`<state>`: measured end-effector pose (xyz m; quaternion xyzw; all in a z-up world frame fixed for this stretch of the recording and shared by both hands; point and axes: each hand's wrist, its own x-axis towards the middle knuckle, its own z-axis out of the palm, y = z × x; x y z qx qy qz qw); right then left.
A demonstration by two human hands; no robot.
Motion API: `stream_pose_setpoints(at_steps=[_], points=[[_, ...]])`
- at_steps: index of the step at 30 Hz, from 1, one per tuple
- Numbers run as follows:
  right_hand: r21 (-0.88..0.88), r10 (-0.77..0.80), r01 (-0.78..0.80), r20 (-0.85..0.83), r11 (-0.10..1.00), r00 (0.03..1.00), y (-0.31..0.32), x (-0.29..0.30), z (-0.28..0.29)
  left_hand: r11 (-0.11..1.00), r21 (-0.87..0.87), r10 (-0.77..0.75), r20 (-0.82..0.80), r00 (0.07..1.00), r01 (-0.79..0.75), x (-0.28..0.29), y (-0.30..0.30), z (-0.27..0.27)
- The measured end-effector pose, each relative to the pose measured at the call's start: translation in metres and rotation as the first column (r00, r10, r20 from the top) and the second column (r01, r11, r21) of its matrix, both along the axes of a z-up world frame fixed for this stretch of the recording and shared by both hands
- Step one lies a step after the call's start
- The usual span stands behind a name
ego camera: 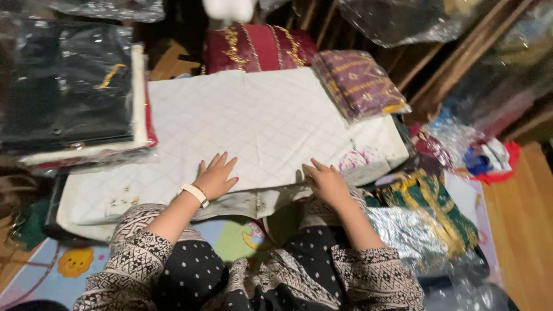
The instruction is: The person takes a folded green garment from a suitcase and places it on a white surface. They then place a clear plastic bag over the garment, seal it, and smooth it out to remove air.
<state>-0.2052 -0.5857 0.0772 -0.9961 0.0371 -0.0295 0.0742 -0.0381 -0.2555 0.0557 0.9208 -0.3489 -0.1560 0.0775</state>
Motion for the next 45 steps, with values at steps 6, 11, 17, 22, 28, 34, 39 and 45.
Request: stream_pose_setpoints(at_steps=[6,11,17,22,28,34,39,45], points=[[-0.042,0.033,-0.021,0.312,0.999,0.949,0.008,-0.088,0.031,0.898,-0.387,-0.292,-0.165,0.942,0.21,-0.042,-0.075,0.039],[0.257,-0.052,-0.043,0.354,0.966,0.934,0.005,-0.14,0.014,0.833,-0.465,-0.487,-0.355,0.798,0.301,-0.079,-0.15,0.074],[0.242,-0.028,-0.034,0.247,0.97,0.969,-0.031,-0.191,0.001,0.627,-0.537,-0.748,-0.212,0.629,0.564,-0.115,-0.238,0.077],[0.144,-0.114,0.097,0.116,0.985,0.987,-0.073,-0.239,-0.013,0.55,-0.48,-0.823,-0.172,0.541,0.683,-0.141,-0.313,0.018],[0.318,-0.426,0.398,0.02,0.86,0.905,-0.121,-0.301,-0.109,0.58,-0.477,-0.809,-0.243,0.535,0.66,-0.213,-0.392,-0.098],[0.569,-0.786,0.676,-0.082,0.467,0.612,-0.118,-0.336,-0.256,0.912,-0.223,-0.408,-0.587,0.699,0.345,-0.281,-0.417,-0.29],[0.773,-0.888,0.635,-0.289,0.004,0.358,-0.115,-0.346,-0.368,0.883,-0.081,-0.413,-0.599,0.686,0.462,-0.286,-0.4,-0.351],[0.887,-0.888,0.307,-0.414,-0.344,0.202,-0.086,-0.303,-0.281,0.954,0.015,-0.219,-0.647,0.731,0.299,-0.246,-0.398,-0.294]])
